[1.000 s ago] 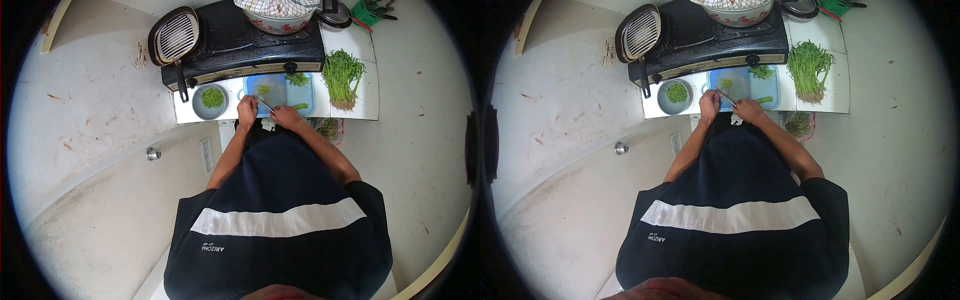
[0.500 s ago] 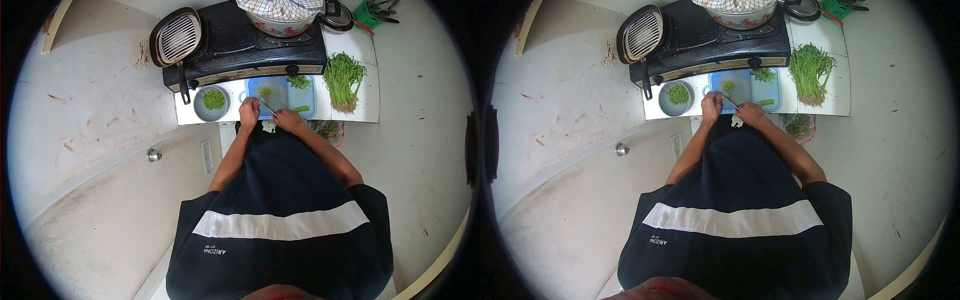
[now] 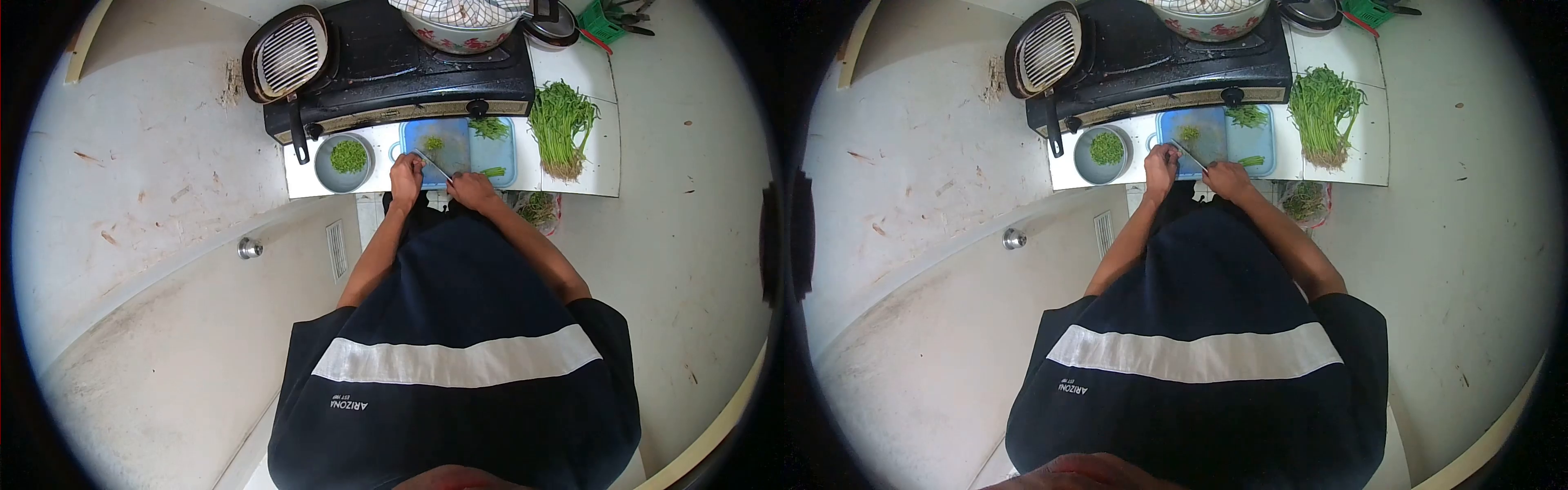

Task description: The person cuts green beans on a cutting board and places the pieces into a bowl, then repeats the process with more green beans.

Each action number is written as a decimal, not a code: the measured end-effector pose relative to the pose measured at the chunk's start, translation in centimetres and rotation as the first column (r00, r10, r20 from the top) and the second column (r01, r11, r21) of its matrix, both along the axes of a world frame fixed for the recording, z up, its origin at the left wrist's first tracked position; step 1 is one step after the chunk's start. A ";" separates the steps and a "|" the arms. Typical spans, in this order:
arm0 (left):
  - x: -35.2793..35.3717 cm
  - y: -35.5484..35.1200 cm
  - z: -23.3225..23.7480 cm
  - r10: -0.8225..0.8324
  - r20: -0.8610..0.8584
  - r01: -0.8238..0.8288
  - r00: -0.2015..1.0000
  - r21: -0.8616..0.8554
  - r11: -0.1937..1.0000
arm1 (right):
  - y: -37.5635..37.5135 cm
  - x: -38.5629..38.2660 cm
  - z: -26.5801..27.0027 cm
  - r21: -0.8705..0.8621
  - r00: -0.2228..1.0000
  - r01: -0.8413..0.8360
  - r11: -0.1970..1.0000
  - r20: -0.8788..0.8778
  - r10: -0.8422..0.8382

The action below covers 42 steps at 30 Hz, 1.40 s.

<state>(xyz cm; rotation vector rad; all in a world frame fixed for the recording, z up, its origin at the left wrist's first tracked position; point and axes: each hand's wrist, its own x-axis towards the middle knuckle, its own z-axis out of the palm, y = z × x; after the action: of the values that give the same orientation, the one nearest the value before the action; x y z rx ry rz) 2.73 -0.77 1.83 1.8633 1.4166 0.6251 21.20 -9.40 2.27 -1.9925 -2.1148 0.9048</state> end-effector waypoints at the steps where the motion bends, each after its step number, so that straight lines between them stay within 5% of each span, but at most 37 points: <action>1: 0.0 0.0 -0.2 -0.007 -0.009 0.007 1.000 0.032 0.999 | 0.1 0.0 -0.1 -0.005 1.000 0.004 1.000 -0.004 -0.004; 42: -0.4 -0.1 -0.4 -0.016 0.024 0.017 1.000 -0.007 1.000 | 0.6 -0.9 0.3 -0.018 1.000 -0.024 1.000 0.001 0.024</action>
<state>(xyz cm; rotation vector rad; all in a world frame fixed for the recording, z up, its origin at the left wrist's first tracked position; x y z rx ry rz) 2.30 -0.85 1.47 1.8535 1.3848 0.6314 20.30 -8.83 2.59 -1.9806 -2.1436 0.9297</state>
